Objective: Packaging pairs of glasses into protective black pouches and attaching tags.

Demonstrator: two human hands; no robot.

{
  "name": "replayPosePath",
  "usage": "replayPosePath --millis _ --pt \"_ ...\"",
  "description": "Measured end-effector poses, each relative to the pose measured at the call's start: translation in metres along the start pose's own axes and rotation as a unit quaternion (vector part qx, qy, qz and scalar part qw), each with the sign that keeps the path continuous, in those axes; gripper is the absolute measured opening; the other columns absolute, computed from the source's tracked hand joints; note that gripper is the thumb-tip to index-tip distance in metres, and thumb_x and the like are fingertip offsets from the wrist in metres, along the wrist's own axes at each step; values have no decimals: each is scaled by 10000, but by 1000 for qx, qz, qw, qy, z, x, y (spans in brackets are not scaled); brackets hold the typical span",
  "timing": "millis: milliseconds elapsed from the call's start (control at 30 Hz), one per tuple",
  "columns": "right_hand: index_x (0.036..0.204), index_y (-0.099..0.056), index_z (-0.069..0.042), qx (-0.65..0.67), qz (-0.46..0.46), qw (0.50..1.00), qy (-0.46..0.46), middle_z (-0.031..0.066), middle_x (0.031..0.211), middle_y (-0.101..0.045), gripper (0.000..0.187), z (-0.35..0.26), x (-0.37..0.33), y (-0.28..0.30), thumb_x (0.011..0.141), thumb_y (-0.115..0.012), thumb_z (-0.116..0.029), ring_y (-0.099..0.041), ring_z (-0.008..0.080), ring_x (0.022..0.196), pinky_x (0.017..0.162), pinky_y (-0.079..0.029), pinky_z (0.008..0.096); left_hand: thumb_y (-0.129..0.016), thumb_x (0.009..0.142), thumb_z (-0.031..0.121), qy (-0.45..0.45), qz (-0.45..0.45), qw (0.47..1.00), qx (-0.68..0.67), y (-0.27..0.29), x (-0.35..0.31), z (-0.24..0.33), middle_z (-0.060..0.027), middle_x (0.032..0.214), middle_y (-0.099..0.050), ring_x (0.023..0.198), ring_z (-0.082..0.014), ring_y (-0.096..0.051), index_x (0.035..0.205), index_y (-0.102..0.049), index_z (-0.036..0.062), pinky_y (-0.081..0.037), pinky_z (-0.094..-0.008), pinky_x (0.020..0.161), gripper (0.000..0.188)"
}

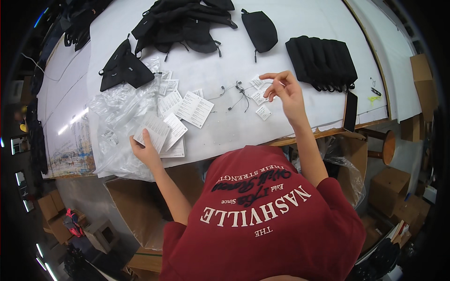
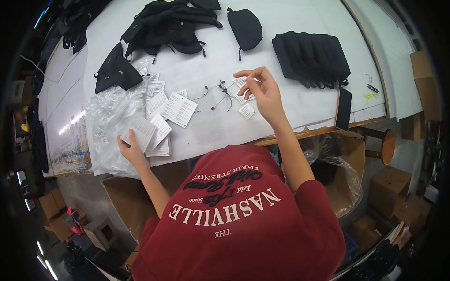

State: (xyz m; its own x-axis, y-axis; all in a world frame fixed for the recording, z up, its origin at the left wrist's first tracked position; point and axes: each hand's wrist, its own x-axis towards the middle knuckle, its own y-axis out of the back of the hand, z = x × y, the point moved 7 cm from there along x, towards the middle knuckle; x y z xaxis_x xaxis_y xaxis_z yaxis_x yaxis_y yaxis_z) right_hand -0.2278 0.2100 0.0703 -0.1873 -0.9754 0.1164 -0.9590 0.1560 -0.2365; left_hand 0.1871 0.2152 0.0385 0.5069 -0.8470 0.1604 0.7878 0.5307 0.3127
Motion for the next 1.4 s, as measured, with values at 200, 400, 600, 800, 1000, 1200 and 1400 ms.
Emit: replayPosePath --millis 200,400,600,800,1000,1200,1400 --pt "998 -442 -73 100 -48 990 -90 6 696 -489 78 -19 -1 -14 962 -494 -119 -384 53 578 519 -284 188 -566 907 95 100 -52 967 -227 -24 -18 29 -91 935 -580 862 -156 -559 1072 -469 14 -467 -290 776 208" --pt "1090 -444 -50 -5 -58 995 -81 -24 689 -443 175 -14 -10 -44 935 -519 -77 -395 46 636 563 -310 190 -590 859 67 178 -233 887 -356 -93 -60 55 -74 926 -528 740 -127 -514 1106 -413 68 -445 -248 673 304" --pt "1115 -441 -51 -10 -88 996 -22 10 800 -461 210 -30 -5 -68 916 -510 -38 -442 77 740 661 -374 202 -645 783 15 59 -325 897 -295 -121 -85 86 -83 991 -526 725 -114 -500 1082 -423 63 -427 -236 654 376" --pt "1071 -491 -37 -108 -116 986 57 47 708 -520 251 -33 -24 -97 843 -569 36 -522 113 658 626 -435 248 -649 841 35 93 -308 905 -278 -121 -92 103 -41 946 -597 835 -81 -553 1010 -572 5 -435 -209 719 188" --pt "1023 -525 -51 -199 -98 963 150 52 682 -519 219 -37 -30 -103 830 -587 32 -490 154 585 551 -406 276 -661 842 40 53 -304 922 -234 -120 -95 113 -11 856 -591 773 -63 -539 989 -627 -11 -422 -203 699 159" --pt "983 -522 -47 -225 -71 958 163 67 704 -535 189 -36 -32 -106 826 -581 39 -506 184 587 537 -406 286 -657 797 -2 -130 -261 950 -109 -115 -90 139 -60 825 -565 740 -136 -535 1013 -683 46 -426 -252 645 223" --pt "958 -516 -26 -277 -22 941 194 105 744 -550 164 -31 -28 -101 826 -556 63 -555 231 633 556 -436 316 -635 810 4 -84 -297 944 -119 -124 -91 133 -70 860 -587 737 -127 -563 1075 -668 31 -458 -241 678 268"
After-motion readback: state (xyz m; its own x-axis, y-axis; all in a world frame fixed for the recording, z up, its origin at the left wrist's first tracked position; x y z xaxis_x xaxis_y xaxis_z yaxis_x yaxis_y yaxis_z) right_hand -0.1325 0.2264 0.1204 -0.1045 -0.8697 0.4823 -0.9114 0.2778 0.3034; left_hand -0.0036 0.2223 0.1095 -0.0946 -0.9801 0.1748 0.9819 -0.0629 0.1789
